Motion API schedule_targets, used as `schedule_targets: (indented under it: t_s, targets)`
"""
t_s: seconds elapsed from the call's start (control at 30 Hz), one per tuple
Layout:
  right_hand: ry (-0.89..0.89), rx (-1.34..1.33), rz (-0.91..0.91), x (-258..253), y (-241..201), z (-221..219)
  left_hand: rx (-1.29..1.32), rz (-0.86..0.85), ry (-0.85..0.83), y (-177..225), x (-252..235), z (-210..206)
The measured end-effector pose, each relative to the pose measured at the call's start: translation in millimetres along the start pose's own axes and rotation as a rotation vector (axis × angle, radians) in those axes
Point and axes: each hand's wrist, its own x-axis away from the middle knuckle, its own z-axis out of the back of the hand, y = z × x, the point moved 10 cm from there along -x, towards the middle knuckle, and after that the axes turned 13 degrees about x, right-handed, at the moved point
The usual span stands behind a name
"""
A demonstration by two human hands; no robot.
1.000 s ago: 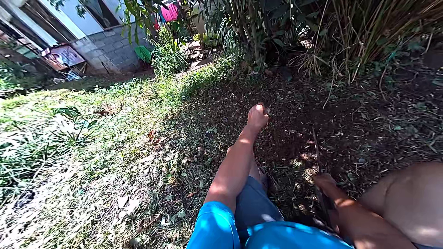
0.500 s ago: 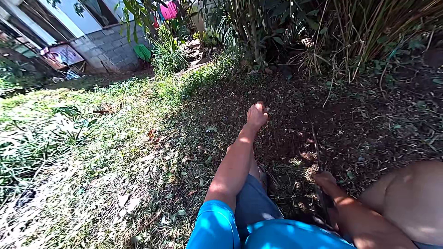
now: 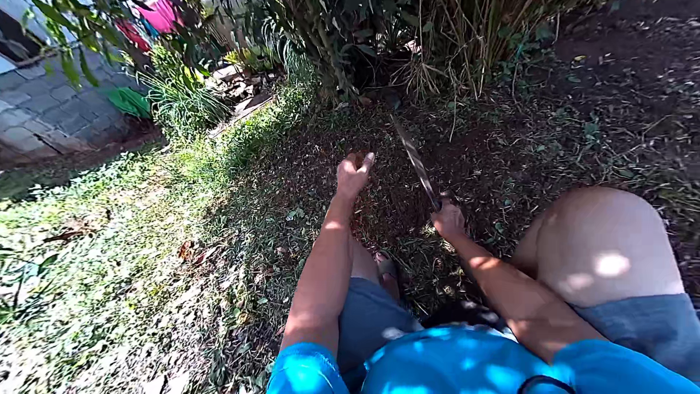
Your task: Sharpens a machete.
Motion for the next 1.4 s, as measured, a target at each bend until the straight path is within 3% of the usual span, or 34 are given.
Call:
schedule_targets:
  t_s: [0.17, 0.43, 0.53, 0.63, 0.7, 1.13, 1.4]
  targets:
    - [0.106, 0.030, 0.061, 3, -22, 23, 0.350, 0.030, 0.014, -2, 2, 0]
    - [0.167, -0.042, 0.213, 7, -43, 40, 0.578, 0.096, 0.031, 0, 3, -1]
    - [0.012, -0.382, 0.371, 0, -59, 25, 0.702, 0.131, 0.101, -6, 0, 7]
    - [-0.357, -0.842, 0.399, 16, -81, 8, 0.811, 0.143, 0.176, -12, -3, 16]
    - [-0.526, -0.946, 0.445, 26, -92, 7, 0.877, 0.136, 0.207, -14, -2, 22]
    - [-0.745, -0.873, 0.596, 34, -89, 4, 1.077, 0.053, 0.147, -14, -10, 27]
    - [-0.813, -0.819, 0.626, 34, -84, -7, 1.112, 0.112, 0.219, -24, -8, 36]
